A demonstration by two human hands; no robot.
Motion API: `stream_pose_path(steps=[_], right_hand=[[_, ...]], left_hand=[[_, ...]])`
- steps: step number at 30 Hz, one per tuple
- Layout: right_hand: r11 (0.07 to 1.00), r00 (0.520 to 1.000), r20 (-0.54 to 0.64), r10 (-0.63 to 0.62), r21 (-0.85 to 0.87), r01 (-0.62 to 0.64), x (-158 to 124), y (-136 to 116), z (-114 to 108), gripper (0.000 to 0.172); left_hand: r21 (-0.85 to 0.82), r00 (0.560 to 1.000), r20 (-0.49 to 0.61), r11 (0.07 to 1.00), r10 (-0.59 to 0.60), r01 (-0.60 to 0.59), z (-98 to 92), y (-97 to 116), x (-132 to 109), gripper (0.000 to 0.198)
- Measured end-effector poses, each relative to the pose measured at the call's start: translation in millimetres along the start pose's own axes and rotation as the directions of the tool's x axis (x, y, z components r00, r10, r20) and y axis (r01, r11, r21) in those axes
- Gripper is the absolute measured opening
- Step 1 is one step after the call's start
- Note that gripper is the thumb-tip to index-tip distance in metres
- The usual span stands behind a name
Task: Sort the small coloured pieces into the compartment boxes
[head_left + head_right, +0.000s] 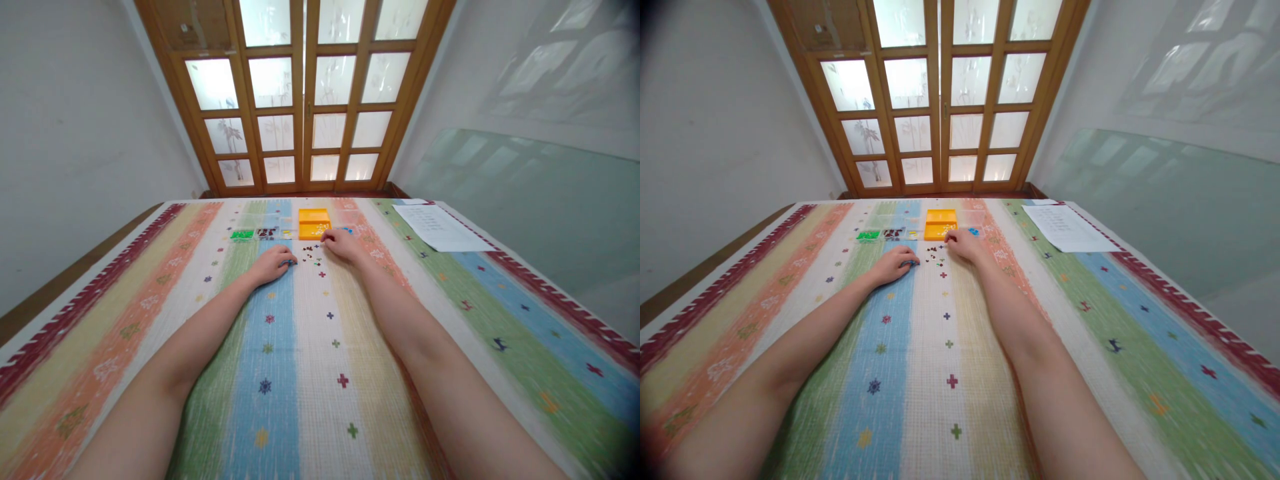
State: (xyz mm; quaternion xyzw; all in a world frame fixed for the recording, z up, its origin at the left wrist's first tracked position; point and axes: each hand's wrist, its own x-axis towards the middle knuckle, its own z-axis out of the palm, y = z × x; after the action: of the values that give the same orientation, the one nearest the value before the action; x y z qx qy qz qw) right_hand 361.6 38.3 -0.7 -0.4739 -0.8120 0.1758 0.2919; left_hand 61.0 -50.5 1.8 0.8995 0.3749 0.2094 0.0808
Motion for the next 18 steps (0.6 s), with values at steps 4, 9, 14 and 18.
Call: stream_pose_path(steps=[4,9,14,18], right_hand=[[1.000,0.957,0.291,-0.005,0.022,-0.002,2,-2,-4,0.017],[0.999,0.871,0.489,-0.039,0.019,0.034,4,-8,-7,0.016],[0.997,0.844,0.532,-0.073,0.023,0.071,6,-15,-5,0.020],[0.996,0.823,0.561,-0.085,0.047,0.070,8,-17,-5,0.017]], left_hand=[[0.006,1.000,-0.013,1.000,0.020,-0.020,-1.1,3,0,0.033],[0.030,1.000,-0.011,1.000,0.007,-0.006,-2.1,5,1,0.024],[0.044,1.000,0.006,0.999,-0.012,0.011,-3.4,6,2,0.021],[0.031,1.000,0.003,0.999,-0.008,0.008,-3.4,8,2,0.022]])
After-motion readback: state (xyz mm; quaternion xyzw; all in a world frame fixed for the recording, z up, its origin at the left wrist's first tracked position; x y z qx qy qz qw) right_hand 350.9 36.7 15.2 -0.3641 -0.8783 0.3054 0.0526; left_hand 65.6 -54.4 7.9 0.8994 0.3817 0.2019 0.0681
